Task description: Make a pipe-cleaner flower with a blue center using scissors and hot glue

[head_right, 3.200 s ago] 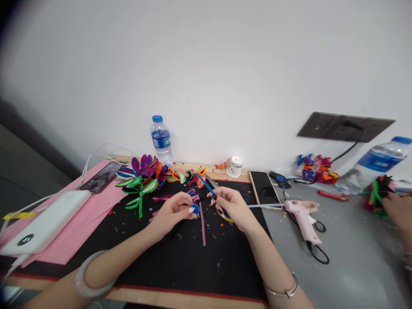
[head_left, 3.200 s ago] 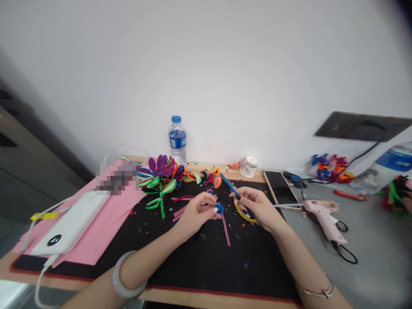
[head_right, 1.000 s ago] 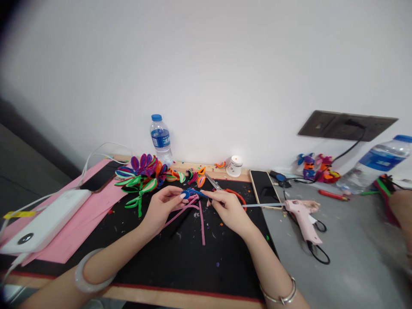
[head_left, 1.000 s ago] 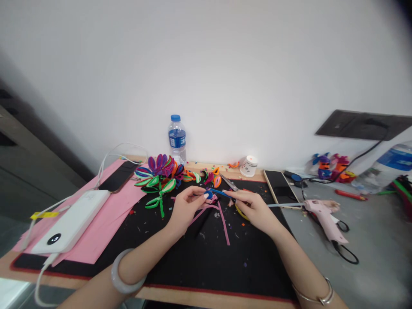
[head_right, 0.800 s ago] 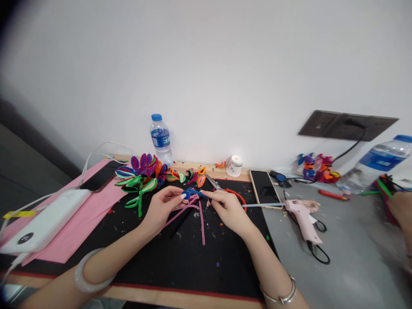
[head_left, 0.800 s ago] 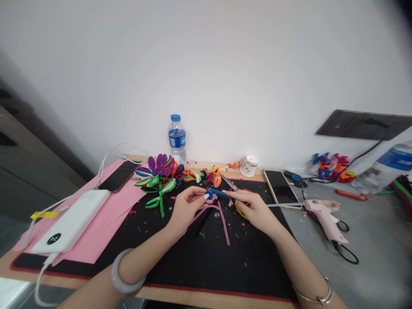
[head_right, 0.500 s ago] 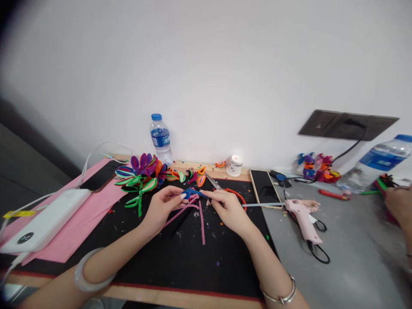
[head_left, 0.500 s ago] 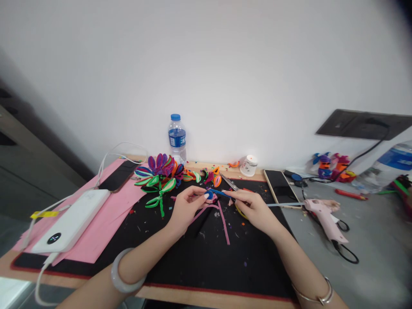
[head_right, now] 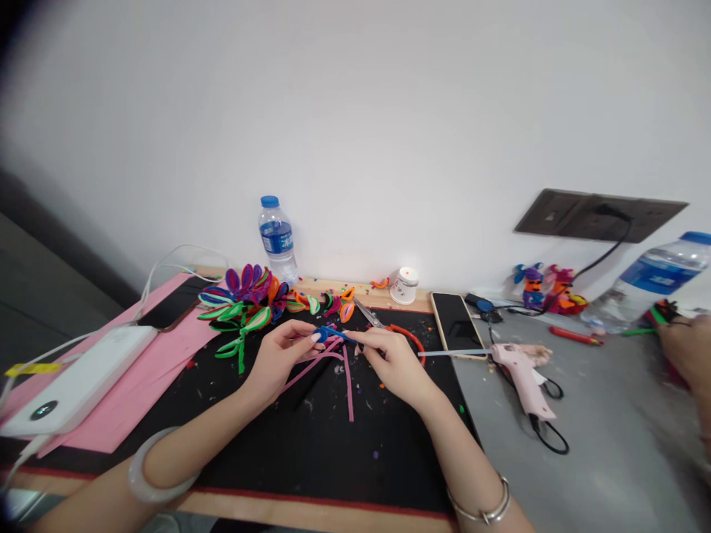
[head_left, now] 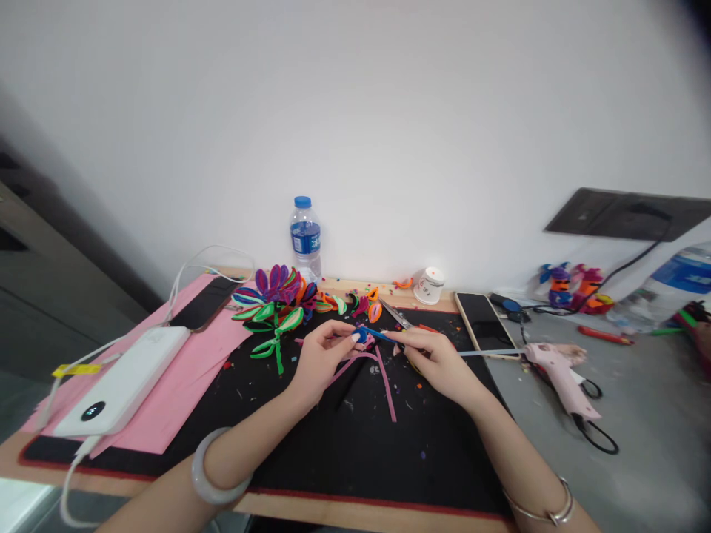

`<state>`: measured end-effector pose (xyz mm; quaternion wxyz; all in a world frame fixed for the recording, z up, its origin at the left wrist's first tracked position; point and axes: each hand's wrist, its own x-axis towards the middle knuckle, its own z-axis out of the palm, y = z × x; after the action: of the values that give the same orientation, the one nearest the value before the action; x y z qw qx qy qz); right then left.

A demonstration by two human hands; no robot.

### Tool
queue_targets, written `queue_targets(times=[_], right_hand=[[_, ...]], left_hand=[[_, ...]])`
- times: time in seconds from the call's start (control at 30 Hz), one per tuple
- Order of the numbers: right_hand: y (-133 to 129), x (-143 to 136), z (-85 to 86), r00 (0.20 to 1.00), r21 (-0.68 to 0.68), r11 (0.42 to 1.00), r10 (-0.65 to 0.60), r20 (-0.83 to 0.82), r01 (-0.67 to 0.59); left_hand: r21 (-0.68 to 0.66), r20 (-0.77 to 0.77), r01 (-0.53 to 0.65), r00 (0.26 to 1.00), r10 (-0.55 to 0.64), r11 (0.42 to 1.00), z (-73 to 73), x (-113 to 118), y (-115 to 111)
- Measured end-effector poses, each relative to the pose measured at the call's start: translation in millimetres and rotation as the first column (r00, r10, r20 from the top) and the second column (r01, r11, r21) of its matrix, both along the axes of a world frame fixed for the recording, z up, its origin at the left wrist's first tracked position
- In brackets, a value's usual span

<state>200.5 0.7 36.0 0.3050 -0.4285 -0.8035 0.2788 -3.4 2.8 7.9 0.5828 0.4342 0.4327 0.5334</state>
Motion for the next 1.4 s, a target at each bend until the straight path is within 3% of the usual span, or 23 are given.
queue_targets(times=[0.4, 0.73, 1.1, 1.4], right_hand=[[-1.6, -0.7, -0.4, 1.000, -0.013, 1.000, 0.003, -0.003, -0.004], [-4.5, -3.5, -3.3, 0.995, -0.238, 0.971, -0.025, -0.092, 0.002], [-9.0, -9.2, -2.4, 0.999, -0.153, 0.987, 0.036, -0.029, -0.040], [-9.2, -8.8, -5.2, 0.999, -0.171, 0.985, 0.028, -0.019, -0.031]], left_hand=[[0.012, 0.004, 0.015, 1.000, -0.015, 1.000, -0.4, -0.5, 0.7], [0.021, -0.018, 0.055, 0.998, -0.054, 0.998, -1.2, -0.2, 0.6], [-0.023, -0.015, 0.120, 0.993, -0.121, 0.992, 3.5, 4.2, -0.9], [-0.006, -0.030, 0.114, 0.993, -0.114, 0.993, 2.4, 3.3, -0.6]])
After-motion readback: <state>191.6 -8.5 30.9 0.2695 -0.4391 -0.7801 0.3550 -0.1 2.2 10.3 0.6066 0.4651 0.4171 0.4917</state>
